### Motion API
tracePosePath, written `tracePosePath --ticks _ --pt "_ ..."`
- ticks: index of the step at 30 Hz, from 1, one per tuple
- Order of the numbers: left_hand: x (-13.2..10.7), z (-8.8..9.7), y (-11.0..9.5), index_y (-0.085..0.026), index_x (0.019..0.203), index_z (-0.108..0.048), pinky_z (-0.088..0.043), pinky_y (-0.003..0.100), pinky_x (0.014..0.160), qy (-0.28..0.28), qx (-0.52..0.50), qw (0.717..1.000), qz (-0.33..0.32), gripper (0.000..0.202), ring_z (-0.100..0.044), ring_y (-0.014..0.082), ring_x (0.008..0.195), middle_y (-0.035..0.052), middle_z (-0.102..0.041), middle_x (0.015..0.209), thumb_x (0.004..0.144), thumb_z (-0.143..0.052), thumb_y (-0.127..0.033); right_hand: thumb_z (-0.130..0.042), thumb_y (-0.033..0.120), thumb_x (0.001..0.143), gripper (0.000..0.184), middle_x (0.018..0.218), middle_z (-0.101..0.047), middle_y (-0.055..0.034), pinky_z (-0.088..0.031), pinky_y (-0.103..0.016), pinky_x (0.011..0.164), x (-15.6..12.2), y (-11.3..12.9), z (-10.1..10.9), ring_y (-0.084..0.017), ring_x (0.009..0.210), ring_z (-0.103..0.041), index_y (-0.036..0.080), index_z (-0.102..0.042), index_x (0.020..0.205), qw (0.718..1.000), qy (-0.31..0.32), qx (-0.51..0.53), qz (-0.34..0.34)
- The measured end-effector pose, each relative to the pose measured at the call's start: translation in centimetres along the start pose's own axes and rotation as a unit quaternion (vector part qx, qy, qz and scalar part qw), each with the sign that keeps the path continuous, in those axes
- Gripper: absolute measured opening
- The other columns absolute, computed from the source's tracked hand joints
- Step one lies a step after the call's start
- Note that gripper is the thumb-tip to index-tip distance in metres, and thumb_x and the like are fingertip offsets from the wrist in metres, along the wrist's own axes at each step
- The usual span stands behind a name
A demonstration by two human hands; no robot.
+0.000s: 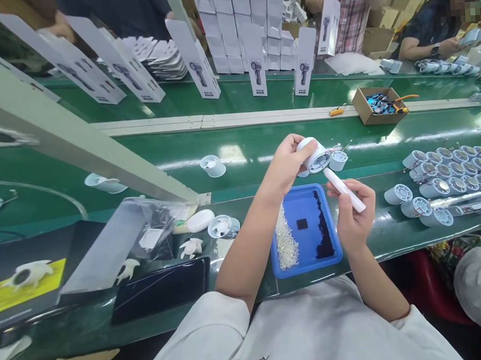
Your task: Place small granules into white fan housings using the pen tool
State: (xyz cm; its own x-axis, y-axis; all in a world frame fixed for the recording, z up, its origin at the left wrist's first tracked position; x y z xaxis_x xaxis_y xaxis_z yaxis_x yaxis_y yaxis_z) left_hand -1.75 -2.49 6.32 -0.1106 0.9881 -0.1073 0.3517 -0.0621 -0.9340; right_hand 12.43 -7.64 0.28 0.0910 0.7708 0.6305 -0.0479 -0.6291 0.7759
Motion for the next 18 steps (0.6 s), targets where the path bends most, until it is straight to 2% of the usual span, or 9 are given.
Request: tracePosePath --ticks 5,9,12,13,15,17,18 --pt "-0.3 -0.2 0.2 -0.018 0.079 -0.053 -0.042 0.019 0.055 0.001 0.041 0.999 -0.015 0.012 -0.051 0.0067 0.059 -0.0023 -0.055 0.071 0.086 -0.062 -0.022 -0.053 0.033 0.095 0.013 0.103 -0.059 -0.0051 -0.061 -0.038 0.075 0.0 -0.1 -0.1 -0.019 0.089 -0.071 0.025 -0.050 0.105 1.000 -0.012 -0.011 0.005" --pt "-0.6 -0.3 0.3 -0.017 0.076 -0.054 -0.038 0.019 0.054 0.037 0.083 0.996 -0.010 0.016 -0.049 0.0065 0.059 -0.0018 -0.054 0.069 0.086 -0.063 -0.026 -0.054 0.033 0.094 0.013 0.102 -0.059 -0.0044 -0.060 -0.037 0.076 -0.1 -0.1 0.0 -0.018 0.087 -0.071 0.025 -0.050 0.104 1.000 -0.026 -0.009 0.010" --pt "-0.8 -0.5 0.4 -0.018 0.070 -0.049 -0.034 0.018 0.050 0.021 0.085 0.996 -0.032 0.021 -0.044 0.0055 0.055 -0.0038 -0.049 0.064 0.084 -0.064 -0.022 -0.055 0.037 0.093 0.017 0.084 -0.060 -0.0006 -0.056 -0.029 0.060 -0.1 -0.2 0.4 -0.013 0.064 -0.065 0.023 -0.052 0.102 0.998 -0.031 -0.057 -0.016" --pt "-0.8 -0.7 0.5 -0.019 0.067 -0.045 -0.033 0.019 0.050 0.002 0.071 0.996 -0.050 0.025 -0.043 0.0055 0.053 -0.0044 -0.047 0.062 0.084 -0.064 -0.020 -0.056 0.038 0.092 0.018 0.074 -0.057 0.0017 -0.051 -0.026 0.052 -0.1 -0.2 0.5 -0.011 0.055 -0.059 0.023 -0.053 0.101 0.996 -0.016 -0.083 -0.037" --pt "-0.9 -1.1 0.7 -0.019 0.061 -0.036 -0.034 0.020 0.049 -0.044 0.028 0.995 -0.088 0.035 -0.042 0.0063 0.052 -0.0048 -0.041 0.058 0.086 -0.061 -0.021 -0.057 0.039 0.091 0.018 0.059 -0.050 0.0057 -0.039 -0.023 0.042 -0.2 -0.2 0.5 -0.009 0.043 -0.046 0.022 -0.057 0.097 0.987 0.056 -0.123 -0.082" --pt "-1.1 -1.6 0.9 -0.019 0.058 -0.028 -0.037 0.022 0.050 -0.089 -0.010 0.988 -0.122 0.043 -0.041 0.0077 0.051 -0.0044 -0.034 0.054 0.089 -0.057 -0.026 -0.053 0.040 0.092 0.020 0.053 -0.045 0.0071 -0.034 -0.023 0.039 -0.6 -0.1 0.1 -0.009 0.040 -0.041 0.021 -0.060 0.094 0.975 0.139 -0.133 -0.110" --pt "-1.3 -1.8 1.0 -0.019 0.057 -0.026 -0.038 0.023 0.051 -0.101 -0.020 0.986 -0.134 0.045 -0.041 0.0083 0.050 -0.0041 -0.031 0.054 0.089 -0.057 -0.028 -0.050 0.040 0.093 0.022 0.051 -0.043 0.0073 -0.033 -0.023 0.040 -0.9 -0.1 -0.2 -0.009 0.040 -0.040 0.021 -0.060 0.094 0.972 0.161 -0.128 -0.115"
Point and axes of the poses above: each hand's wrist, its own x-axis towards the middle knuckle, its own z-axis out of the back of the hand, y = z × x, the point moved 1 cm from there along x, towards the middle knuckle
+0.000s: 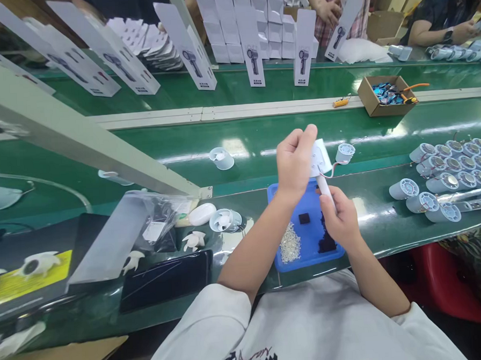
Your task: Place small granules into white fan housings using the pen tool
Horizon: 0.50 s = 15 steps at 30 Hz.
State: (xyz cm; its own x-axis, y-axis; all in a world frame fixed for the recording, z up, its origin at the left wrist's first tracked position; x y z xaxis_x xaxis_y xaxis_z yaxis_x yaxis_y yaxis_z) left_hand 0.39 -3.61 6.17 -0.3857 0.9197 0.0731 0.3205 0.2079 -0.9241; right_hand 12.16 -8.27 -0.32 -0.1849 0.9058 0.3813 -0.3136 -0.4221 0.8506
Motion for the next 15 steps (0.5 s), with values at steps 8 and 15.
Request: tracePosePath --ticks 8,15 --pt "-2.0 0.1 -2.6 -0.017 0.053 -0.022 -0.031 0.028 0.047 0.034 -0.014 0.994 -0.108 0.048 -0.028 0.0078 0.048 -0.0017 -0.022 0.057 0.086 -0.057 -0.017 -0.038 0.041 0.100 0.029 0.052 -0.035 0.0074 -0.026 -0.025 0.040 -1.9 1.0 -3.1 -0.009 0.040 -0.032 0.021 -0.057 0.108 0.991 -0.003 0.125 0.044" --pt "-2.2 0.6 -4.0 -0.017 0.053 -0.021 -0.036 0.030 0.051 0.010 0.023 0.991 -0.132 0.047 -0.031 0.0087 0.049 -0.0011 -0.021 0.057 0.085 -0.056 -0.014 -0.034 0.046 0.100 0.034 0.052 -0.033 0.0066 -0.025 -0.025 0.040 -1.7 1.5 -3.5 -0.009 0.040 -0.028 0.021 -0.057 0.103 0.989 0.014 0.142 0.023"
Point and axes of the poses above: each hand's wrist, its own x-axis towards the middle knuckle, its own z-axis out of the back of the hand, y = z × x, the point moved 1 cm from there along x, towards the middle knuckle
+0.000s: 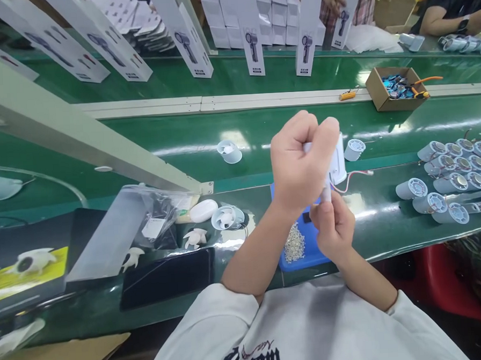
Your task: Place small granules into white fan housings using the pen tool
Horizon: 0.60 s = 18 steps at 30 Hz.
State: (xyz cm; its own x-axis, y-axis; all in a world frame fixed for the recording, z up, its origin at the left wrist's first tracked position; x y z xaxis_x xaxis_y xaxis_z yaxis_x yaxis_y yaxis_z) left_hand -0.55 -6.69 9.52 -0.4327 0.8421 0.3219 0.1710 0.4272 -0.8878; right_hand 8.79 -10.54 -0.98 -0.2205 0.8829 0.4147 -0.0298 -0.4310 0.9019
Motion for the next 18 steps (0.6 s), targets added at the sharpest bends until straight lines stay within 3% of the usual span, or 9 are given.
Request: tracePosePath --ticks 3,5,8,9,11,13,18 --pt "-0.2 0.0 -0.7 -0.018 0.053 -0.019 -0.037 0.029 0.049 0.038 -0.012 0.999 0.005 0.045 -0.033 0.0088 0.051 -0.0002 -0.022 0.060 0.084 -0.052 -0.015 -0.033 0.048 0.100 0.035 0.051 -0.034 0.0062 -0.026 -0.026 0.040 0.3 0.0 -0.4 -0.010 0.039 -0.027 0.022 -0.057 0.095 0.999 -0.007 -0.007 0.033" --pt "-0.5 -0.2 -1.2 -0.018 0.053 -0.019 -0.039 0.029 0.053 0.036 0.036 0.999 -0.007 0.044 -0.032 0.0100 0.052 -0.0002 -0.021 0.059 0.084 -0.050 -0.015 -0.035 0.045 0.100 0.031 0.050 -0.035 0.0062 -0.027 -0.026 0.041 0.4 0.2 -0.6 -0.010 0.039 -0.028 0.023 -0.056 0.091 0.998 -0.018 -0.013 0.064" --pt "-0.9 -0.5 -1.6 -0.018 0.051 -0.018 -0.040 0.030 0.065 -0.028 0.188 0.975 -0.119 0.048 -0.027 0.0111 0.055 -0.0020 -0.016 0.053 0.080 -0.054 -0.006 -0.040 0.042 0.098 0.028 0.052 -0.041 0.0045 -0.030 -0.026 0.042 0.4 0.8 -0.9 -0.010 0.042 -0.034 0.023 -0.056 0.085 0.996 -0.034 -0.044 0.075" --pt "-0.9 -0.5 -1.5 -0.017 0.051 -0.018 -0.039 0.030 0.065 -0.020 0.197 0.970 -0.139 0.049 -0.027 0.0108 0.055 -0.0026 -0.016 0.053 0.079 -0.056 -0.005 -0.040 0.042 0.098 0.029 0.053 -0.043 0.0037 -0.031 -0.026 0.042 0.3 1.0 -0.9 -0.011 0.044 -0.036 0.022 -0.057 0.084 0.995 -0.045 -0.054 0.069" --pt "-0.6 -0.5 -0.9 -0.017 0.051 -0.020 -0.036 0.027 0.058 0.040 0.134 0.983 -0.117 0.050 -0.028 0.0095 0.053 -0.0032 -0.019 0.053 0.080 -0.059 -0.010 -0.040 0.041 0.098 0.028 0.054 -0.043 0.0037 -0.029 -0.026 0.041 -0.1 1.5 -0.9 -0.010 0.043 -0.034 0.022 -0.058 0.089 0.996 -0.057 -0.046 0.042" --pt "-0.1 -0.3 -0.2 -0.017 0.053 -0.020 -0.032 0.025 0.051 0.084 0.051 0.994 -0.055 0.050 -0.029 0.0084 0.052 -0.0032 -0.022 0.054 0.083 -0.060 -0.018 -0.040 0.038 0.099 0.025 0.052 -0.038 0.0059 -0.026 -0.025 0.040 -0.3 1.7 -0.8 -0.009 0.041 -0.029 0.021 -0.058 0.099 0.999 -0.048 -0.013 0.008" --pt "0.9 0.0 1.6 -0.018 0.056 -0.024 -0.033 0.022 0.049 0.043 -0.009 0.999 -0.024 0.051 -0.032 0.0064 0.053 -0.0041 -0.027 0.057 0.084 -0.064 -0.031 -0.042 0.042 0.098 0.029 0.051 -0.031 0.0081 -0.023 -0.023 0.039 0.9 1.9 0.3 -0.008 0.040 -0.026 0.021 -0.061 0.101 0.999 -0.004 0.003 -0.049"
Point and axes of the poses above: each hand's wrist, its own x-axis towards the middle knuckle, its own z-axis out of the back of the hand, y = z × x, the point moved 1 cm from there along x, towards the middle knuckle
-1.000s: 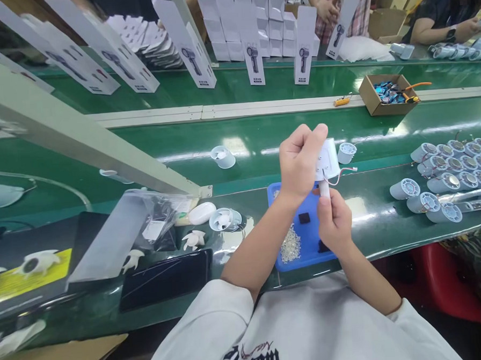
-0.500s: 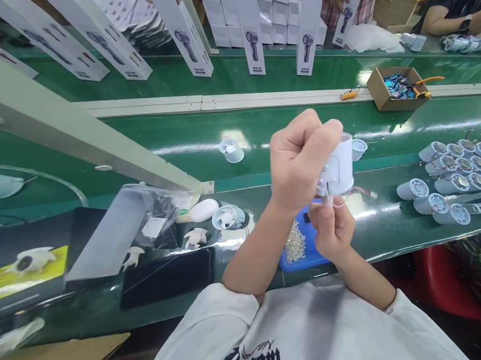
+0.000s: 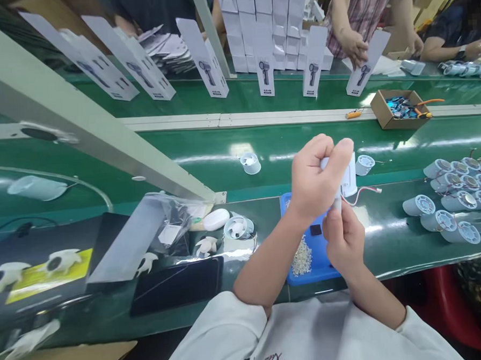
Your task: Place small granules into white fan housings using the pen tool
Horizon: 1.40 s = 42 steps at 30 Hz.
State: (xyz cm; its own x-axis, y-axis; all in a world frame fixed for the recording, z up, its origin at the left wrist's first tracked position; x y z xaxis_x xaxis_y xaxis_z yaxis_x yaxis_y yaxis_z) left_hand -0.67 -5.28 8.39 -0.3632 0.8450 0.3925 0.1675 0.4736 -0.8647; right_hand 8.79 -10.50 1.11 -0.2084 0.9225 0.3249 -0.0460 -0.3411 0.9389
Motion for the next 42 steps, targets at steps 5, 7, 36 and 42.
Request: tracePosePath --ticks 5,7,36,42 --pt "0.4 -0.8 2.1 -0.020 0.071 -0.039 -0.044 0.019 0.054 0.070 -0.031 0.992 0.102 0.037 -0.051 0.0057 0.059 -0.0043 -0.050 0.070 0.078 -0.071 -0.037 -0.046 0.049 0.095 0.034 0.051 -0.037 0.0065 -0.028 -0.023 0.042 1.8 0.0 1.5 -0.009 0.043 -0.032 0.019 -0.063 0.093 0.997 -0.044 -0.066 -0.024" --pt "0.6 -0.9 2.9 -0.022 0.080 -0.040 -0.046 0.019 0.055 0.132 -0.043 0.977 0.161 0.036 -0.057 0.0072 0.061 -0.0046 -0.054 0.073 0.078 -0.071 -0.041 -0.047 0.049 0.094 0.034 0.052 -0.037 0.0064 -0.030 -0.024 0.045 2.2 -0.4 2.0 -0.009 0.045 -0.033 0.019 -0.063 0.093 0.995 -0.063 -0.073 -0.036" --pt "4.5 6.3 10.8 -0.023 0.123 -0.054 -0.029 0.049 0.115 0.115 0.556 0.795 0.215 0.039 -0.037 0.0305 0.134 0.0109 -0.051 0.133 0.088 -0.051 -0.041 -0.054 0.027 0.088 0.008 0.073 -0.056 0.0004 -0.043 -0.028 0.060 -4.2 -5.0 3.5 -0.013 0.064 -0.053 0.022 -0.053 0.083 0.992 0.054 -0.106 -0.040" --pt "5.0 8.9 11.8 -0.023 0.110 -0.057 -0.023 0.058 0.116 -0.013 0.582 0.777 0.239 0.032 -0.025 0.0349 0.142 0.0159 -0.044 0.141 0.079 -0.061 -0.026 -0.054 0.028 0.090 0.007 0.074 -0.056 0.0005 -0.042 -0.029 0.061 -3.9 -5.0 3.5 -0.014 0.064 -0.053 0.022 -0.053 0.085 0.990 0.072 -0.110 -0.041"
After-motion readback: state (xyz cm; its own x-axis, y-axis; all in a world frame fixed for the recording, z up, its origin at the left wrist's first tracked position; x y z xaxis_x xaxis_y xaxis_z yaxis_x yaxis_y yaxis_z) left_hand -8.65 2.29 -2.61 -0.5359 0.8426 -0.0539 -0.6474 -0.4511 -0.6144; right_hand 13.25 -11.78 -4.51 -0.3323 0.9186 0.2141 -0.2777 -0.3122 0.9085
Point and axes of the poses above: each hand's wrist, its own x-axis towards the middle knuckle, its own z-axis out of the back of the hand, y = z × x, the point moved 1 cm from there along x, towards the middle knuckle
